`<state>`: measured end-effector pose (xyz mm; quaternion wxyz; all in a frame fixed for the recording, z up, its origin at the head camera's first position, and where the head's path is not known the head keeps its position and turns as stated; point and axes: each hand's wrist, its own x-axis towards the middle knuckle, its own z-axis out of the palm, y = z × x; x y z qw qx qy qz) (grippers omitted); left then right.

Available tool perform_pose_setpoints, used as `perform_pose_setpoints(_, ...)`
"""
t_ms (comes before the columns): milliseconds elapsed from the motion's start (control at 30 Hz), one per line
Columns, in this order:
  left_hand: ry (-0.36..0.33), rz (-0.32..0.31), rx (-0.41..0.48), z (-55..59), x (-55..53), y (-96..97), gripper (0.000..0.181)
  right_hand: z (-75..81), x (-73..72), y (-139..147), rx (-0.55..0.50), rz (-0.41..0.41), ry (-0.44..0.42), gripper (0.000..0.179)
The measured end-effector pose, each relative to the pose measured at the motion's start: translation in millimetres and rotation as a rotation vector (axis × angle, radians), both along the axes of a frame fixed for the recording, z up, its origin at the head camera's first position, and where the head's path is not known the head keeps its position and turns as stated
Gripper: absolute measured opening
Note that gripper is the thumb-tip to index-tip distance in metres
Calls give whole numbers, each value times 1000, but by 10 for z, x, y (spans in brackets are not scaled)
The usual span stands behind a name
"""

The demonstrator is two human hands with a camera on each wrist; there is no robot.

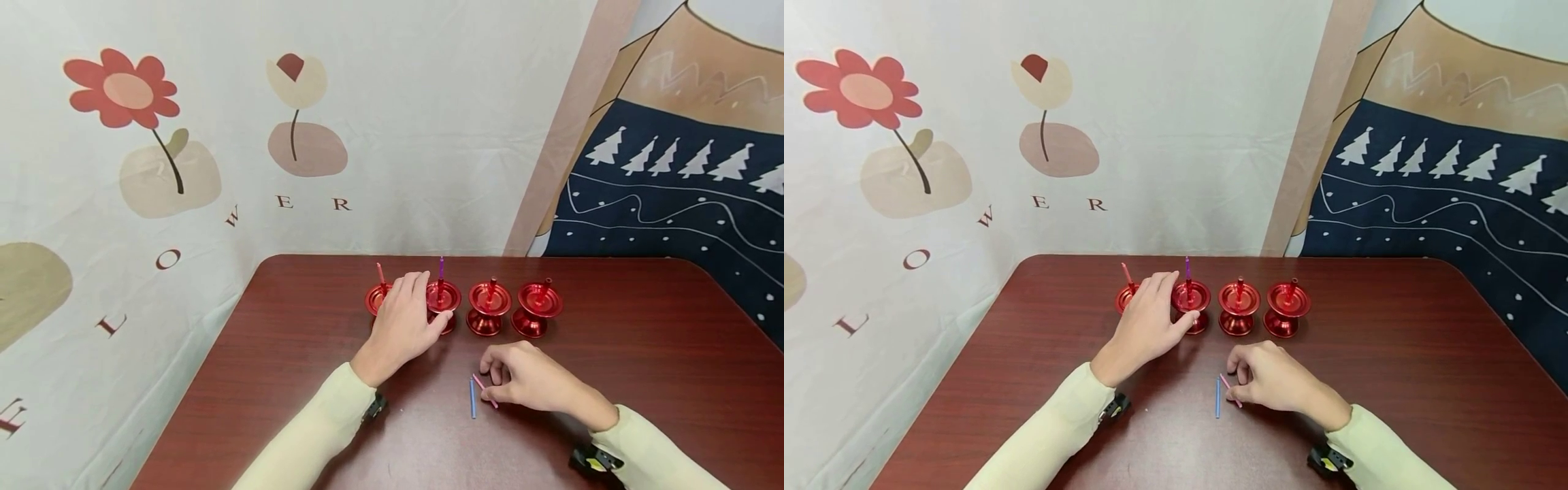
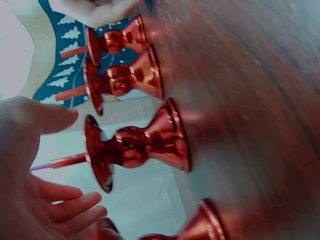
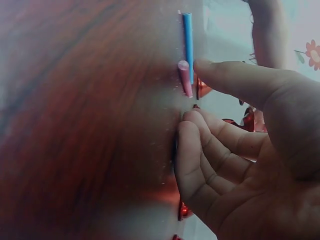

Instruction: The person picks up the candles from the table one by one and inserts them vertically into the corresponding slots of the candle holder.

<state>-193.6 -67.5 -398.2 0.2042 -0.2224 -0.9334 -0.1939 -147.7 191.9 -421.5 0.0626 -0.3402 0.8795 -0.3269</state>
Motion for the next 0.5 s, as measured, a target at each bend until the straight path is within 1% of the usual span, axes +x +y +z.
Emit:
perform_pose_setpoints(100,76,-2,72,52,53,36,58,-9,4,12,6,4,10,27)
perform_pose_setpoints(167,104,-34,115,85,90,74,53,-13,2,17,4,9,13,28)
perform_pose_setpoints(200,106,-58,131,102,108,98,51,-12,0,21,4,11,18,28)
perform_pose_setpoints(267,98,-114,153,122,142,152,50,-17,-7,28,6,12,13,28)
perform_pose_setpoints(333,76,-162,154,127,163,211,50,-24,-17,36,16,11,10,27)
perform_pose_setpoints(400,50,-191,138,117,169,274,51,-29,-26,44,26,7,-2,27)
perform_pose_setpoints(500,14,-203,102,77,144,367,53,-34,-37,52,34,6,-22,26)
